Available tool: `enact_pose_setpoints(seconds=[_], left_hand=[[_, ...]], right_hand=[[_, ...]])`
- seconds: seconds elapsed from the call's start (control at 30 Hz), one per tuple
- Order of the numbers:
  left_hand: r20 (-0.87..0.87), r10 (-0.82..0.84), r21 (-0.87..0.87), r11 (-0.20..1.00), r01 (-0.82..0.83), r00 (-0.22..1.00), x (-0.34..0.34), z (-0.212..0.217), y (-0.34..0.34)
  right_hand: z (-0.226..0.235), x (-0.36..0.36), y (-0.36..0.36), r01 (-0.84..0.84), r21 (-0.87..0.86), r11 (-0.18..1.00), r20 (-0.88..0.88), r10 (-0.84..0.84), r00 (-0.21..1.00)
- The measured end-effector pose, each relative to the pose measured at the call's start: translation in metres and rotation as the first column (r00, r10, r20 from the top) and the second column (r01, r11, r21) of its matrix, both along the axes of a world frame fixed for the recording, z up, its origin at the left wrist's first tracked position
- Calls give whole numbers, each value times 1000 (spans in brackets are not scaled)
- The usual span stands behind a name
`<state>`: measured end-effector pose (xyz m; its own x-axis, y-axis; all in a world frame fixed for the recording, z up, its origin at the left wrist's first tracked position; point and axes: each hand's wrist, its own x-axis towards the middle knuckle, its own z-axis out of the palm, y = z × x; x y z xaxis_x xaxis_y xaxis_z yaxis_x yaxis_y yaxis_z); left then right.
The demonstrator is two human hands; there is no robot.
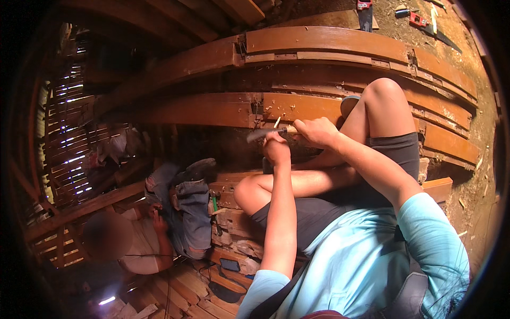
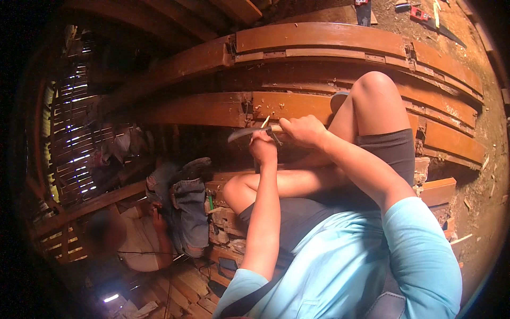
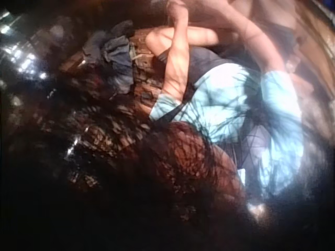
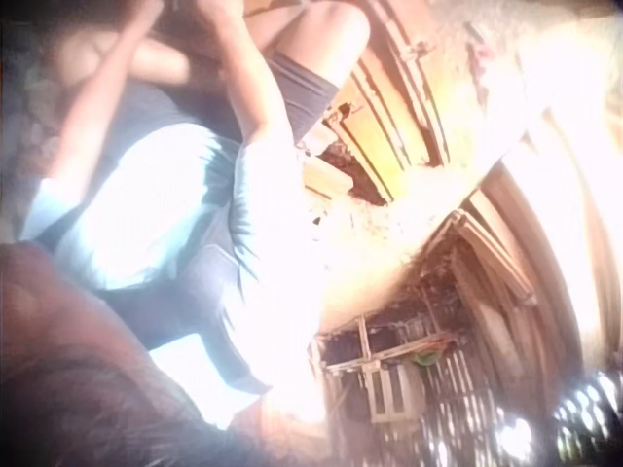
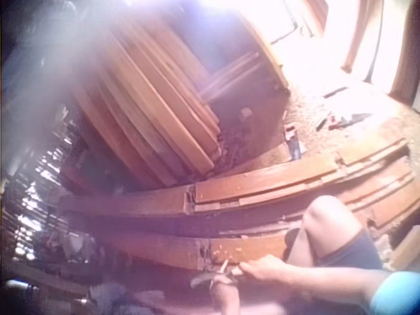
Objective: The person sits cross-legged on a wooden floor and uses a curved knife to carve a small piece of wood held in their left hand. They repeatedly shave thin strips from the wood, occasionally pausing to inspect the piece or brush away shavings.
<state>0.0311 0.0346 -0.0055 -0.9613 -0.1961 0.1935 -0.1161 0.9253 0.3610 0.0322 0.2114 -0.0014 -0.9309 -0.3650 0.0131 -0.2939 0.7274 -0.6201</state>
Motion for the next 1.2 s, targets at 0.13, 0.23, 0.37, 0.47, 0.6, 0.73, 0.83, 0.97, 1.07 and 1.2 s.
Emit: enact_pose_setpoints(seconds=[0.13, 0.23, 0.37, 0.47, 0.6, 0.73, 0.83, 0.97, 1.07, 1.2], left_hand=[[41, 8, -26, 1000, -7, 999, -6, 8, 6], [94, -154, -247, 953, 173, 984, -3, -3, -14], [-10, 26, 6, 1000, -26, 1000, -6, 6, 2], [177, 35, -66, 998, -23, 984, -1, 4, -2], [-24, 7, 5, 1000, -7, 1000, -8, 9, 4], [55, 4, 87, 996, -9, 998, -2, 10, 0], [27, 44, 43, 998, -45, 999, -5, 7, 1], [45, -12, 52, 999, 9, 999, -3, 10, 0], [-35, -36, 104, 994, 39, 999, -3, -1, -11], [44, 74, 37, 996, -76, 996, -5, 14, 4]], right_hand=[[-16, 0, -5, 57, 98, 994, 122, -69, 990], [14, 3, -7, -69, -87, 994, -137, 57, 989], [-8, 0, -8, 54, 136, 989, 157, -76, 985], [9, 6, -11, -28, 78, 997, 81, 22, 996], [-12, 7, -13, 80, 131, 988, 127, -97, 987], [9, 7, -20, -47, 54, 997, 77, 43, 996], [-19, 10, -24, 107, 74, 992, 95, -114, 989], [2, 6, -22, 24, 115, 993, 71, -32, 997], [9, 9, -16, 8, 91, 996, -3, -8, 1000], [-31, 9, -17, 182, 224, 957, 177, -224, 958]])
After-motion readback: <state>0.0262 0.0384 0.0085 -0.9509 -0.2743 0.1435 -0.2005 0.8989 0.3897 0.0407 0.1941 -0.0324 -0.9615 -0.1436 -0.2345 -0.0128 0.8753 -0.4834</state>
